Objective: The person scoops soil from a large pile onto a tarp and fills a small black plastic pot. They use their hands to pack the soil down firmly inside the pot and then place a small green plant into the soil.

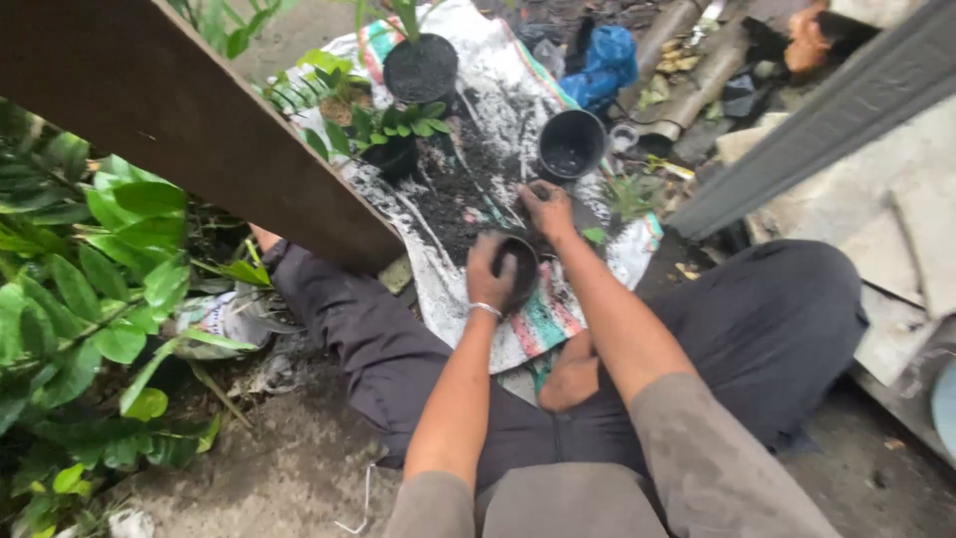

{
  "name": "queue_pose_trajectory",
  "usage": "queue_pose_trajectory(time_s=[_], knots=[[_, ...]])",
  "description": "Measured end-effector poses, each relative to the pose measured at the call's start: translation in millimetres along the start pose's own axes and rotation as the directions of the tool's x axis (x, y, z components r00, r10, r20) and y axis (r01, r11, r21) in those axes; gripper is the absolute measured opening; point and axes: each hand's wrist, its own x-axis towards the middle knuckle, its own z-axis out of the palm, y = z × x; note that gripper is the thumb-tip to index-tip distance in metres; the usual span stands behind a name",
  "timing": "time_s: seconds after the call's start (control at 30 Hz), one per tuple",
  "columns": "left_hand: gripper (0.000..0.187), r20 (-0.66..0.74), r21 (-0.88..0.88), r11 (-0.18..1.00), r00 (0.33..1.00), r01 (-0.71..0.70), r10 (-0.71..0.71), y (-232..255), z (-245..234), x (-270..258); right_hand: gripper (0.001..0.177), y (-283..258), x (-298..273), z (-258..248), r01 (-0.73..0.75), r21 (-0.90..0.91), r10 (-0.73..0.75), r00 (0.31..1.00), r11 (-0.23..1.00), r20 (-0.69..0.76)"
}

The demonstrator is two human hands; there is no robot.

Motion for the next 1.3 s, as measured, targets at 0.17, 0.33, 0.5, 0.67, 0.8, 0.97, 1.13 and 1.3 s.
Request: queue_pose_trajectory(time_s=[0.17, 0.33, 0.5, 0.67, 0.8, 0.97, 1.13, 1.3], knots=[[0.045, -0.095, -0.507, 0.839, 0.954, 0.199, -0.283, 50, -15, 11, 0.045, -35, -46, 7, -0.01, 0.133, 0.002, 0.998, 0.991, 0.06], [0.061, 0.255, -0.87, 0.193, 0.748, 0.454, -0.612, 92, -22, 18, 0.055, -41, -84, 21, 0.051, 0.263, -0.08, 0.992, 0.964, 0.101], [0.062, 0.251, -0.888, 0.167, 0.755, 0.429, -0.605, 100, -23, 4, 0.043, -47, -140, 35, -0.075, 0.293, 0.071, 0.997, 0.953, 0.026], [0.064, 0.246, -0.904, 0.142, 0.763, 0.403, -0.598, 103, -26, 8, 0.041, -33, -129, 53, -0.027, 0.323, 0.028, 1.0, 0.946, 0.004], [0.065, 0.273, -0.907, 0.117, 0.779, 0.404, -0.564, 104, -28, 9, 0.037, -29, -136, 57, 0.015, 0.31, -0.011, 1.0, 0.951, -0.012], [0.067, 0.295, -0.91, 0.082, 0.773, 0.406, -0.561, 98, -33, 9, 0.061, -54, -149, 52, -0.039, 0.229, 0.024, 0.998, 0.973, 0.066], [0.068, 0.332, -0.903, 0.038, 0.753, 0.428, -0.569, 88, -34, 11, 0.06, 8, -124, 65, 0.065, 0.27, -0.111, 0.981, 0.961, 0.16], [0.07, 0.335, -0.908, 0.001, 0.725, 0.419, -0.602, 78, -22, 6, 0.051, -43, -142, 45, 0.219, 0.365, -0.267, 0.96, 0.905, 0.088]])
